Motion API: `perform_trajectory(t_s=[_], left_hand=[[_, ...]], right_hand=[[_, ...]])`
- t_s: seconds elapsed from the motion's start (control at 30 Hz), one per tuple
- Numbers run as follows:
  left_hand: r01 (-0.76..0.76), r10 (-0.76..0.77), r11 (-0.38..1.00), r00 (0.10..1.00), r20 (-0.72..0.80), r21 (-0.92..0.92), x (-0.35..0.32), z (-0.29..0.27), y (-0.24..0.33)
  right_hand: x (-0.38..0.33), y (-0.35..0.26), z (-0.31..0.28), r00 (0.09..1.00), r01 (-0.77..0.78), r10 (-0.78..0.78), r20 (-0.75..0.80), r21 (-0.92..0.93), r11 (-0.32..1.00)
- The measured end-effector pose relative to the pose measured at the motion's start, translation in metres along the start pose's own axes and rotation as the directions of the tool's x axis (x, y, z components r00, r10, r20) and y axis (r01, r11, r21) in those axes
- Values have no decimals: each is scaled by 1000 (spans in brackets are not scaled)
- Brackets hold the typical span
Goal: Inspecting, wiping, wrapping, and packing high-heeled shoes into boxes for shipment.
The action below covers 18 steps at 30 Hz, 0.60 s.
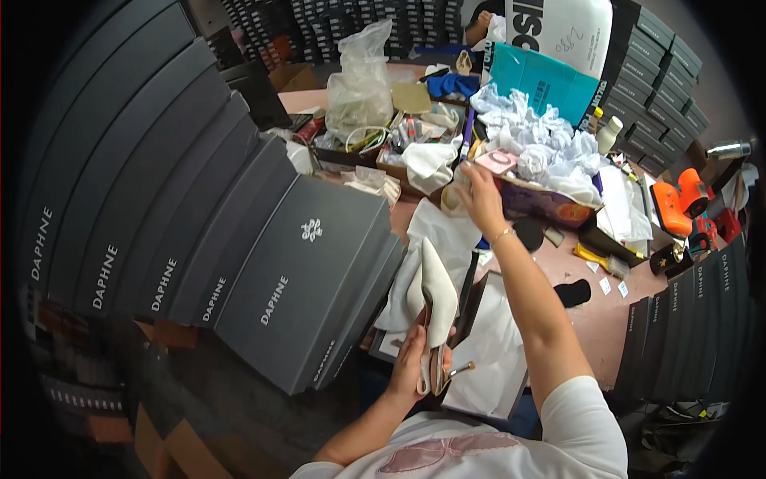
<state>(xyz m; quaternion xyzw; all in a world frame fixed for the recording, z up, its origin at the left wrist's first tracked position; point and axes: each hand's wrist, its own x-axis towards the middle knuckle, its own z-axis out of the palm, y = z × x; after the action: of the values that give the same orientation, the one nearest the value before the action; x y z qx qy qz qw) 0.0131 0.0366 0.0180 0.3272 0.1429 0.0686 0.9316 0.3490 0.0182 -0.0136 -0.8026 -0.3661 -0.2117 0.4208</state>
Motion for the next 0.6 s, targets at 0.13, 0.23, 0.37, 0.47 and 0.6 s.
perform_trajectory(t_s=[0.13,0.23,0.37,0.47,0.6], left_hand=[[55,-63,985,997,-43,-162,-9,-2,-1],[14,-24,970,999,-40,-242,-26,-4,-3],[123,-127,944,992,8,-308,-43,-18,-24],[191,-176,940,981,77,-284,-61,-16,-39],[345,-307,901,936,175,-263,-74,-5,-67]], right_hand=[[16,13,-27,999,-27,29,15,-101,994],[-23,-56,-94,939,-251,184,289,215,944],[-147,-167,-216,778,-498,136,614,470,729],[-216,-225,-241,825,-412,143,547,409,814],[-270,-242,-230,942,-193,108,319,246,950]])
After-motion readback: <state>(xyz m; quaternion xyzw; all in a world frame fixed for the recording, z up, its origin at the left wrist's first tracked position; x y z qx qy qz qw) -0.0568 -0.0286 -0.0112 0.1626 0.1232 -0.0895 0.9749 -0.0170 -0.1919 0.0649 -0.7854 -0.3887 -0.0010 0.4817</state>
